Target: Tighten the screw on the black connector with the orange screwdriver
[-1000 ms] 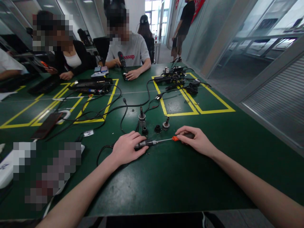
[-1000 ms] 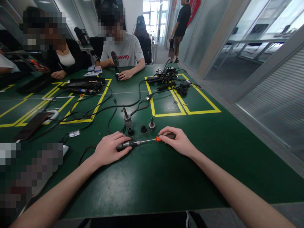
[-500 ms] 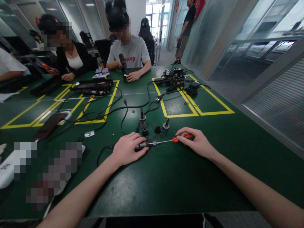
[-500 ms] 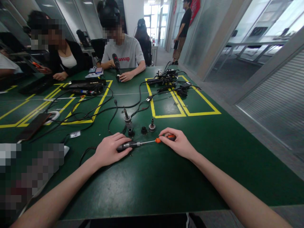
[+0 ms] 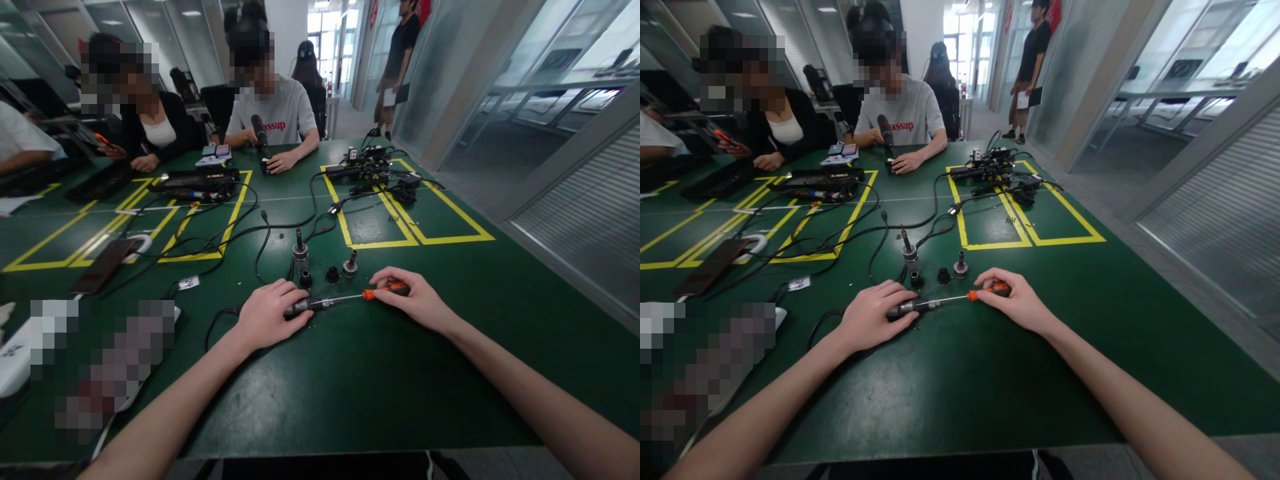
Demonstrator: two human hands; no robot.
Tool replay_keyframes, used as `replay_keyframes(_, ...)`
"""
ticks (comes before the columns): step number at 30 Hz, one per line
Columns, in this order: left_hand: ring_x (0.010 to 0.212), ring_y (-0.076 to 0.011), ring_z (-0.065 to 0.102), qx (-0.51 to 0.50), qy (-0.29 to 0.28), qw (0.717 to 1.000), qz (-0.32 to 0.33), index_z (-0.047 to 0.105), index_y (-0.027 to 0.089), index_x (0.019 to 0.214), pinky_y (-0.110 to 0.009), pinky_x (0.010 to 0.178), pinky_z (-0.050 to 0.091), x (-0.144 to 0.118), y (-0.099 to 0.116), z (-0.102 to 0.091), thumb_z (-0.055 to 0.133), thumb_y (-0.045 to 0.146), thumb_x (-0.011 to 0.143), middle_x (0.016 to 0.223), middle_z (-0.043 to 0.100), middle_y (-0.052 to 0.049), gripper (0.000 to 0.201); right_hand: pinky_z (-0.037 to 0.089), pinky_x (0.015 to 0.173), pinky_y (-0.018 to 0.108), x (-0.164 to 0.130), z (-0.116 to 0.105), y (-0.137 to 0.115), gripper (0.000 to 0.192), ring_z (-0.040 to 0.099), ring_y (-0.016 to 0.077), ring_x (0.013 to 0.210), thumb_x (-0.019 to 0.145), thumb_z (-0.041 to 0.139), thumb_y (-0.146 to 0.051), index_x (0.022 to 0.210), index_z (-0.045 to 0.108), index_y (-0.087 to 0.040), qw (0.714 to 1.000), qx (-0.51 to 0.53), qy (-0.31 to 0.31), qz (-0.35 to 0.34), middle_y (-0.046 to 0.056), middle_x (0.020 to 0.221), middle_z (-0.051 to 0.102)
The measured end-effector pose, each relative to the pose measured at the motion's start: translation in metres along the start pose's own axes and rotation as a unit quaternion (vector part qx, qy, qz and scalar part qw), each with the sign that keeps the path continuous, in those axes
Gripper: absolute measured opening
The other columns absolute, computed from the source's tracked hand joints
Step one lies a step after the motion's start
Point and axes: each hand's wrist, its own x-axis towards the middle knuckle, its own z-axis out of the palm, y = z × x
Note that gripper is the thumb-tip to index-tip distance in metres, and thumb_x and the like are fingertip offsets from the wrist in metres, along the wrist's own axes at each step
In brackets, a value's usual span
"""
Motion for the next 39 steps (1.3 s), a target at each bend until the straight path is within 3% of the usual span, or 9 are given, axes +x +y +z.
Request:
replay_keyframes(3, 0.089, -0.0222, 0.07, -0.001, 0.001, 1.0, 0.0, 0.074, 0.019, 0.11, -0.035, 0.077, 0.06, 0.0001, 0.0002, 0.0004, 0.063, 0.04, 0.098, 0.1, 0.076, -0.006, 0.027, 0.05, 0.064, 0.032, -0.0003, 0.0003, 0.0008, 0.032, 0.061, 0.0188, 0.068, 0.086, 0.073, -0.053, 0.09, 0.074, -0.021, 1.0, -0.003, -0.003, -0.009, 0.004, 0.079, 0.069)
replay_keyframes(8, 0.088, -0.0221, 0.07, 0.003, 0.001, 1.0, 0.0, 0.074, 0.019, 0.11, -0.034, 0.076, 0.059, 0.0002, 0.0002, 0.0007, 0.065, 0.04, 0.098, 0.1, 0.076, -0.006, 0.025, 0.045, 0.055, 0.03, -0.0015, 0.002, -0.0019, 0.041, 0.048, 0.0145, 0.05, 0.095, 0.06, -0.058, 0.084, 0.07, -0.02, 0.999, 0.004, -0.04, 0.033, -0.003, 0.056, 0.053)
replay_keyframes(13, 0.089, -0.0221, 0.07, 0.004, 0.001, 1.0, 0.001, 0.074, 0.019, 0.11, -0.034, 0.076, 0.059, -0.0006, -0.0004, 0.001, 0.064, 0.04, 0.098, 0.099, 0.076, -0.006, 0.026, 0.05, 0.061, 0.031, -0.0003, 0.0015, -0.0027, 0.034, 0.059, 0.0174, 0.063, 0.087, 0.071, -0.054, 0.094, 0.072, -0.021, 1.0, -0.007, -0.012, 0.01, 0.004, 0.078, 0.069)
replay_keyframes(17, 0.089, -0.0213, 0.07, 0.003, 0.0, 1.0, -0.001, 0.074, 0.02, 0.11, -0.033, 0.076, 0.058, -0.0008, -0.0008, 0.0015, 0.064, 0.04, 0.098, 0.099, 0.076, -0.005, 0.025, 0.053, 0.066, 0.031, 0.0001, 0.0019, -0.0012, 0.035, 0.064, 0.0194, 0.07, 0.084, 0.074, -0.054, 0.096, 0.073, -0.021, 1.0, -0.023, -0.01, -0.002, 0.003, 0.079, 0.07)
replay_keyframes(23, 0.089, -0.0215, 0.07, 0.005, 0.003, 1.0, 0.0, 0.074, 0.02, 0.11, -0.034, 0.075, 0.057, -0.0004, -0.0006, 0.0024, 0.064, 0.04, 0.098, 0.1, 0.076, -0.004, 0.025, 0.045, 0.053, 0.028, -0.0013, 0.0039, 0.0005, 0.046, 0.051, 0.0142, 0.051, 0.095, 0.058, -0.062, 0.082, 0.071, -0.02, 0.999, -0.026, -0.033, 0.026, -0.002, 0.059, 0.055)
replay_keyframes(28, 0.09, -0.0221, 0.07, 0.003, 0.003, 1.0, -0.001, 0.073, 0.019, 0.11, -0.035, 0.077, 0.058, -0.0011, -0.0006, 0.003, 0.065, 0.04, 0.098, 0.101, 0.076, -0.004, 0.025, 0.049, 0.057, 0.029, -0.0008, 0.0037, 0.0025, 0.038, 0.06, 0.0173, 0.062, 0.092, 0.065, -0.057, 0.091, 0.074, -0.02, 0.999, -0.022, -0.03, 0.011, 0.005, 0.077, 0.071)
replay_keyframes(32, 0.091, -0.0217, 0.07, 0.003, -0.001, 1.0, -0.006, 0.074, 0.02, 0.11, -0.034, 0.076, 0.057, -0.0011, -0.001, 0.0028, 0.065, 0.039, 0.097, 0.1, 0.077, -0.004, 0.024, 0.051, 0.062, 0.032, 0.0, 0.0036, 0.0042, 0.033, 0.061, 0.0188, 0.066, 0.09, 0.067, -0.053, 0.097, 0.075, -0.021, 0.999, -0.045, -0.013, -0.002, 0.004, 0.079, 0.071)
replay_keyframes(39, 0.093, -0.0221, 0.071, 0.005, -0.007, 1.0, -0.011, 0.074, 0.021, 0.11, -0.034, 0.077, 0.058, -0.0006, -0.0007, 0.0017, 0.065, 0.039, 0.097, 0.101, 0.077, -0.004, 0.024, 0.05, 0.065, 0.033, 0.0003, 0.0044, 0.0002, 0.041, 0.063, 0.0205, 0.07, 0.098, 0.053, -0.053, 0.084, 0.075, -0.021, 0.995, -0.082, -0.053, -0.014, 0.005, 0.079, 0.073)
